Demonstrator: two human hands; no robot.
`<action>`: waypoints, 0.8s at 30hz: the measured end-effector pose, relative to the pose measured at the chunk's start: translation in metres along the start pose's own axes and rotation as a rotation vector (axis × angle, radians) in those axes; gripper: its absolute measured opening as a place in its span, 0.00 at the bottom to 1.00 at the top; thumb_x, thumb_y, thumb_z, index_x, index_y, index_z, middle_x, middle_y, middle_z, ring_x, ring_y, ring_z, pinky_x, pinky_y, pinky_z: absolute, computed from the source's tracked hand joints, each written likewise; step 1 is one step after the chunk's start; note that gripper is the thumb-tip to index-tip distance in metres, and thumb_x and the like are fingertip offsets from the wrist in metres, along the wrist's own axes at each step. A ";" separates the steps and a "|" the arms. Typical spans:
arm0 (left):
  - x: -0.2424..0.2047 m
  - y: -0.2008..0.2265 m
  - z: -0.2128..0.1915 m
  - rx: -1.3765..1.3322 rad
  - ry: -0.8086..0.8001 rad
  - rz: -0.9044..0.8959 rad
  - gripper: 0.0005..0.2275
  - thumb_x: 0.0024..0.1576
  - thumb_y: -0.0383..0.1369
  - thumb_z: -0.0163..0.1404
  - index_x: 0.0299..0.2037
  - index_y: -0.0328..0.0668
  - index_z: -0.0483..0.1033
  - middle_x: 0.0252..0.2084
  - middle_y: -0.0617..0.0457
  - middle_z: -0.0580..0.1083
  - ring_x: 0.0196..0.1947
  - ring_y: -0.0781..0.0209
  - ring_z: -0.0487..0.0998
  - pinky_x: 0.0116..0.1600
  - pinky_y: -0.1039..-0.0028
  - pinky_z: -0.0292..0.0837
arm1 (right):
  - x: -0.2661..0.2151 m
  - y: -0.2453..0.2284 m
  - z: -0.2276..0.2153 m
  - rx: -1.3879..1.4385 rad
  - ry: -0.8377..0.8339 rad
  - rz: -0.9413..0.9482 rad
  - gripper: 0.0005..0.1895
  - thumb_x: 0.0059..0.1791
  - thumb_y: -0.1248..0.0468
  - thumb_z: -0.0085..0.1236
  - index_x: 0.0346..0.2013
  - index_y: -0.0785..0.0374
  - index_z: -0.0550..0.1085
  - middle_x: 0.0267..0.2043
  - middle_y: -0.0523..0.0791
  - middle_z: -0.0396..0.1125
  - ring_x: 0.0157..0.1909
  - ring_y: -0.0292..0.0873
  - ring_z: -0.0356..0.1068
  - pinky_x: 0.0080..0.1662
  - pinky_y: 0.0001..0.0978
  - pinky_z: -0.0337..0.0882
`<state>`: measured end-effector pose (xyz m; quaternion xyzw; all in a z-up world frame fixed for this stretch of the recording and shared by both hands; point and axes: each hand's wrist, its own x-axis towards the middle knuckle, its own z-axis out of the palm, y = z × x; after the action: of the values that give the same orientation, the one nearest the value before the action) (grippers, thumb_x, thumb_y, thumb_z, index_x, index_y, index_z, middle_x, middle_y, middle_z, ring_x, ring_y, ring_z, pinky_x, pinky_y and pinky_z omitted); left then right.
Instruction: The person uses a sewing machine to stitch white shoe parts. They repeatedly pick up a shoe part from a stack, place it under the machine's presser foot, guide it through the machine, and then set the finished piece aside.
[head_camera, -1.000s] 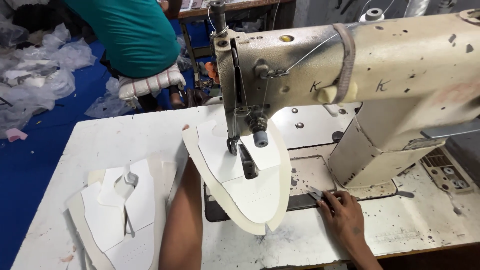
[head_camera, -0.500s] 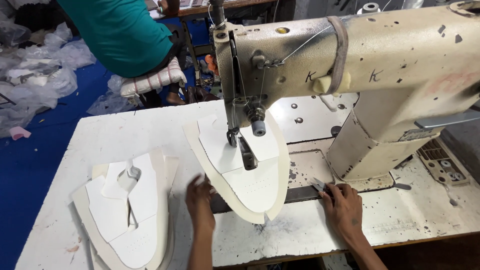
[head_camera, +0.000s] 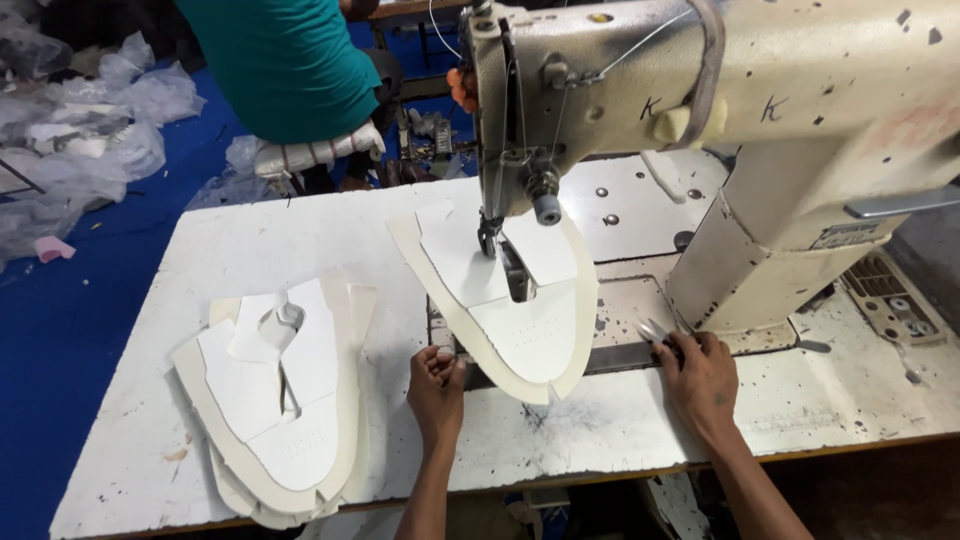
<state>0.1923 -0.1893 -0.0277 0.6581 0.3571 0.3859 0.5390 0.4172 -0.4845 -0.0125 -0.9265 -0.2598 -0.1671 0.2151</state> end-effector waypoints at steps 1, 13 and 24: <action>-0.002 0.003 -0.001 0.022 -0.005 0.026 0.18 0.56 0.30 0.57 0.55 0.35 0.68 0.44 0.50 0.75 0.40 0.65 0.78 0.49 0.76 0.78 | 0.000 -0.001 -0.001 -0.010 0.042 -0.010 0.22 0.50 0.49 0.59 0.48 0.62 0.79 0.46 0.51 0.70 0.49 0.53 0.67 0.50 0.45 0.68; -0.009 -0.002 -0.021 -0.458 -0.061 -0.044 0.29 0.58 0.33 0.57 0.68 0.41 0.59 0.43 0.48 0.78 0.43 0.59 0.80 0.54 0.67 0.79 | 0.006 -0.057 -0.058 0.701 -0.164 -0.064 0.17 0.49 0.61 0.62 0.51 0.64 0.78 0.36 0.47 0.77 0.33 0.37 0.76 0.35 0.28 0.76; -0.021 0.163 0.000 0.160 -0.219 0.306 0.32 0.63 0.37 0.53 0.76 0.44 0.51 0.58 0.36 0.75 0.54 0.47 0.74 0.54 0.57 0.71 | 0.101 -0.146 -0.071 1.393 -0.607 0.065 0.30 0.54 0.52 0.49 0.71 0.52 0.62 0.43 0.39 0.72 0.36 0.34 0.75 0.36 0.29 0.82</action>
<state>0.1920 -0.2343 0.1308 0.7834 0.2217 0.3597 0.4557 0.4040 -0.3650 0.1358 -0.5892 -0.3257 0.3040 0.6741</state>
